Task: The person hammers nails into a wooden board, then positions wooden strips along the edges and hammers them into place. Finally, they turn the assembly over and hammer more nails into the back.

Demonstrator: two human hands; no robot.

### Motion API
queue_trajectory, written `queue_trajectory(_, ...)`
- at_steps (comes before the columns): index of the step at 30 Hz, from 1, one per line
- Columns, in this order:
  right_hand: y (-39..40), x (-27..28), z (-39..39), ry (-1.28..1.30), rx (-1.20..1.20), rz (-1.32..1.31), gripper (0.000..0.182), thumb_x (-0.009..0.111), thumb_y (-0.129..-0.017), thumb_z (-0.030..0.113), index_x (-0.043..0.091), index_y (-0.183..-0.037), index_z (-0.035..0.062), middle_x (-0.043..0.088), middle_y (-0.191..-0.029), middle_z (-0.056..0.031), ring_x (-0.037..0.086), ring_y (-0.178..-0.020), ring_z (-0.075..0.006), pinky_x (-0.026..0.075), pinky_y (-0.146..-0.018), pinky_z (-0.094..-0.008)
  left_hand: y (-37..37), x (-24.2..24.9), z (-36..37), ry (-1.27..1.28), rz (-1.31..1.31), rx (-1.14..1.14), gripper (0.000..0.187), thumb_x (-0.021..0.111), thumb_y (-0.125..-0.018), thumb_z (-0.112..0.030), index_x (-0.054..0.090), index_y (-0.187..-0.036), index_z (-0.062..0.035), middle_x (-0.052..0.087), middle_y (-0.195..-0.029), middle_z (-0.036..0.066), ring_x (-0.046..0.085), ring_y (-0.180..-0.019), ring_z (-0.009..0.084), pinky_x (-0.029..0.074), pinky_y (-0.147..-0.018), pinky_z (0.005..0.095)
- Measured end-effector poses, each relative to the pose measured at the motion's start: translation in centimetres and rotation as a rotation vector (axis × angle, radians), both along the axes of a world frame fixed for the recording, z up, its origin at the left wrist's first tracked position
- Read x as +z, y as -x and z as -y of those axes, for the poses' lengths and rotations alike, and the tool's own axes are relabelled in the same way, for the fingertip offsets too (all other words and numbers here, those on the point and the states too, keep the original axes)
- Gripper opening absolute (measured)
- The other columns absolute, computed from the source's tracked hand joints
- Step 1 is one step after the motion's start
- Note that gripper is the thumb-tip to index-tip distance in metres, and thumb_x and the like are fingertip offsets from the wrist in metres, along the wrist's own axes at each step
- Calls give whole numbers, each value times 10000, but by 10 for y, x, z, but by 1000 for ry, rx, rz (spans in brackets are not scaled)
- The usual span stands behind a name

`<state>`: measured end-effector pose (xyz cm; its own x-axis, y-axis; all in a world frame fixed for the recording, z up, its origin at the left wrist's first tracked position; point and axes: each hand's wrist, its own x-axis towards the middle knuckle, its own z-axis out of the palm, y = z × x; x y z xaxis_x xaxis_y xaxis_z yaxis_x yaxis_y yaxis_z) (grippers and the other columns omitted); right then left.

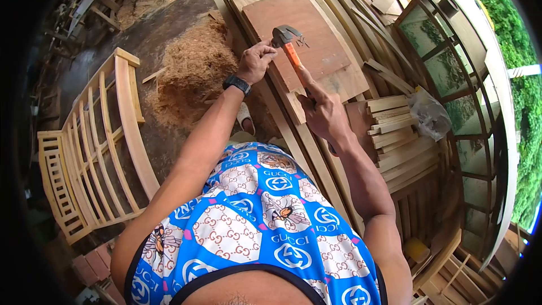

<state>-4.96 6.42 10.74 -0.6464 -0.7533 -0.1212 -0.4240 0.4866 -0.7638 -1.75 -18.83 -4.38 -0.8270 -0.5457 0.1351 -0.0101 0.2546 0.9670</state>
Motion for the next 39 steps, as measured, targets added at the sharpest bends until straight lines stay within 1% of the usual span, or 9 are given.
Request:
queue_trajectory(13,-5,-1,-1,-80,13,-80,651,627,-975,106,465,-1567,321,656,-786,-239,619,-654,-394,510,-652,-400,1,7,-5,60,-80,4,93,725,-887,-68,754,-930,9,723,-1256,195,720,-1128,288,563,-995,367)
queue_trajectory(15,-2,-2,-5,-136,30,-177,618,615,-983,88,490,-1555,288,605,-765,-222,575,-609,-263,473,-598,-358,15,-22,-3,4,-321,-10,70,728,-867,-57,770,-904,-14,762,-1131,167,739,-1058,280,588,-939,378)
queue_trajectory(16,0,-7,-12,-144,-36,51,603,607,-999,91,481,-1565,257,634,-793,-163,520,-640,-167,440,-573,-317,20,-35,-1,154,-345,-21,97,698,-892,46,749,-971,21,724,-1239,181,708,-1142,257,586,-957,408)
queue_trajectory(17,1,-12,-22,-154,-126,264,589,600,-1015,93,471,-1574,227,663,-820,-104,464,-671,-71,406,-548,-277,32,-61,-3,86,-437,-71,142,699,-900,-37,776,-1020,-39,737,-1188,153,700,-1133,279,574,-969,421)
queue_trajectory(18,-4,-8,-23,-231,-36,-22,584,598,-1031,107,463,-1581,250,728,-936,-93,536,-708,-76,452,-580,-262,22,-48,5,348,-410,-134,229,696,-911,-174,790,-1108,-104,748,-1156,112,682,-1137,294,543,-1001,423)
queue_trajectory(19,-4,-42,-31,237,-143,358,529,601,-1039,116,509,-1553,195,748,-993,-150,617,-775,-112,505,-637,-283,12,-41,9,398,-358,-101,235,704,-902,-185,789,-1105,-100,748,-1149,116,685,-1127,295,546,-993,423)
queue_trajectory(23,25,-63,-36,-168,-136,-231,493,669,-1024,274,585,-1454,48,589,-660,-138,501,-554,-144,357,-489,-376,12,3,-23,326,-124,-6,270,736,-870,-230,782,-1092,-84,751,-1121,133,697,-1088,301,556,-961,422)
queue_trajectory(25,37,-81,-41,-104,-44,-445,477,644,-1032,279,594,-1447,49,581,-662,-47,492,-550,-137,368,-491,-367,12,10,-28,311,-67,37,293,752,-853,-252,778,-1086,-76,752,-1106,141,702,-1069,303,562,-944,421)
queue_trajectory(39,40,-65,24,-63,176,-211,403,603,-1014,160,639,-1393,28,634,-727,6,529,-589,-127,406,-506,-329,-7,38,-65,212,126,291,503,863,-738,-407,754,-1042,-21,761,-1006,200,743,-934,322,599,-832,417)
